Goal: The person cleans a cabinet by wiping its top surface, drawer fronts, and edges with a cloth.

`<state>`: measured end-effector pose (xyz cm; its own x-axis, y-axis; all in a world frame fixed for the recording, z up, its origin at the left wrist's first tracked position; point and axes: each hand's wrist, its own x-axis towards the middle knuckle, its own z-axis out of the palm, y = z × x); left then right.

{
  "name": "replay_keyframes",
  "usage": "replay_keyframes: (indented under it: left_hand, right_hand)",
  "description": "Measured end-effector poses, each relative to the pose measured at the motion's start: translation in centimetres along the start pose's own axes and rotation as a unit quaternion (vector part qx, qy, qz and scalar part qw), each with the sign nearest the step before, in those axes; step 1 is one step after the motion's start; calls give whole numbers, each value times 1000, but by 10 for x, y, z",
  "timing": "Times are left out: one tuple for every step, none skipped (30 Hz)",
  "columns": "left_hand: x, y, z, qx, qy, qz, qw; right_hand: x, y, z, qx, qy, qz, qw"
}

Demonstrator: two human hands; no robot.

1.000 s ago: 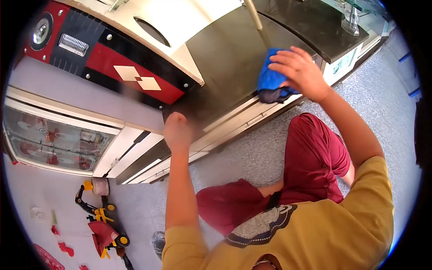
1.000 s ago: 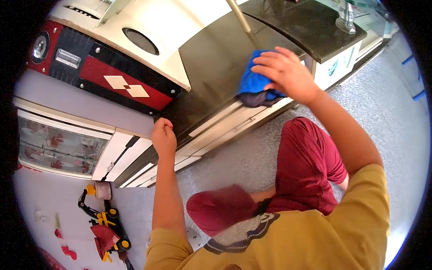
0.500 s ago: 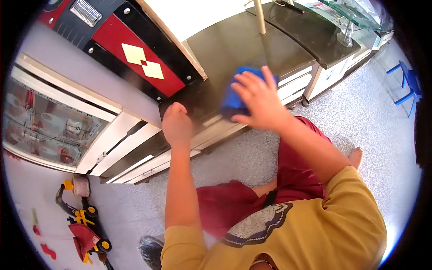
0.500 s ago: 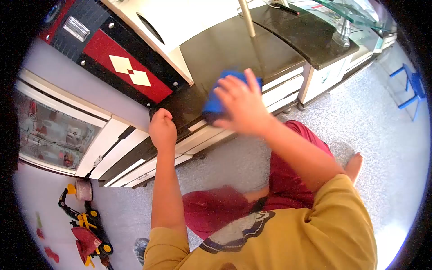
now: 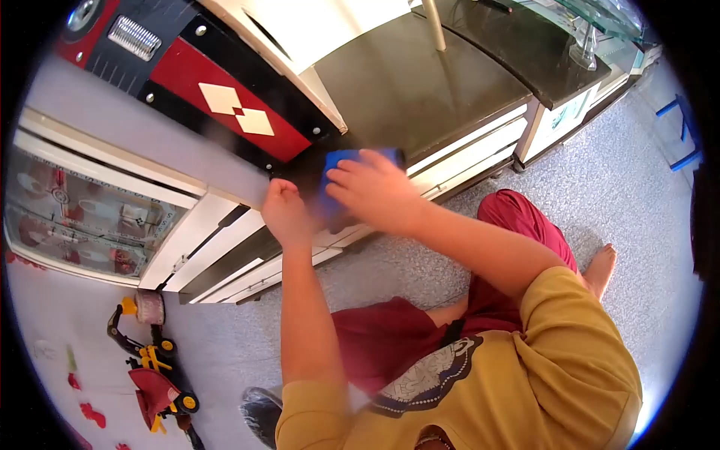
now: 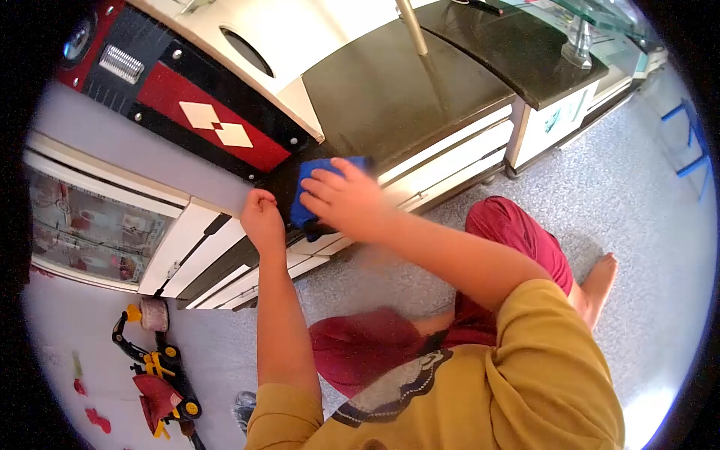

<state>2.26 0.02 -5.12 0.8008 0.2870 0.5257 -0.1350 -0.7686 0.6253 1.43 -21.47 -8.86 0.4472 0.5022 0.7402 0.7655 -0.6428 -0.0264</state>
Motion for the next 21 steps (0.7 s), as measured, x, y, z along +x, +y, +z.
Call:
replay_keyframes:
  left_hand:
    - [-1, 1, 0, 9, -5, -4, 1000]
    - [-1, 0, 0, 20, -4, 0, 1000]
    - [-1, -2, 1, 30, -3, 4, 1000]
    - [-1, -4, 1, 39, -2, 7, 999]
    - [-1, -6, 2, 43, 1, 15, 999]
    - [0, -8, 3, 46, 3, 24, 999]
    - [0, -9, 5, 49, 5, 33, 998]
    - [-1, -8, 6, 52, 3, 27, 998]
    - [-1, -6, 6, 54, 2, 22, 998]
    - [-1, -5, 6, 56, 2, 17, 998]
    - [-1, -4, 7, 50, -4, 14, 999]
    - [0, -4, 6, 44, -9, 10, 999]
    - [0, -4, 6, 38, -13, 5, 999]
    - [-1, -4, 6, 40, -13, 6, 999]
    - [-1, -4, 6, 41, -11, 7, 999]
    - [-1, -5, 6, 41, -9, 8, 999]
    - [-2, -8, 7, 45, -12, 7, 999]
    - [-1, -9, 8, 47, -14, 6, 999]
    - [-1, -10, 8, 49, -15, 5, 999]
    - [-1, -10, 9, 73, -12, 18, 997]
    - [-3, -3, 10, 97, -8, 29, 995]
  right_hand:
    - [-6, 12, -13, -1, -5, 6, 1000]
    - [-13, 26, -27, -2, -10, 11, 1000]
    - [-21, 40, -40, -3, -15, 16, 1000]
    - [-30, 56, -51, -16, -12, 16, 1000]
    - [-40, 72, -61, -30, -10, 17, 999]
    - [-50, 87, -70, -38, 3, 24, 999]
    - [-58, 103, -81, -52, 1, 21, 998]
    - [-65, 117, -92, -67, -4, 17, 998]
    - [-72, 130, -103, -82, -9, 13, 997]
    - [-79, 143, -112, -93, -14, 17, 995]
    - [-84, 153, -121, -103, -18, 20, 994]
    - [-89, 163, -130, -101, -25, 28, 994]
    - [-94, 170, -138, -112, -34, 36, 993]
    - [-98, 178, -145, -113, -38, 43, 992]
    - [-102, 184, -151, -116, -42, 51, 991]
    - [-104, 187, -156, -117, -45, 67, 990]
    - [-106, 189, -159, -122, -47, 83, 988]
    - [-106, 186, -161, -127, -50, 105, 985]
    - [-106, 180, -161, -133, -54, 127, 981]
    - [-104, 172, -157, -142, -37, 149, 978]
    - [-102, 163, -150, -150, -22, 170, 974]
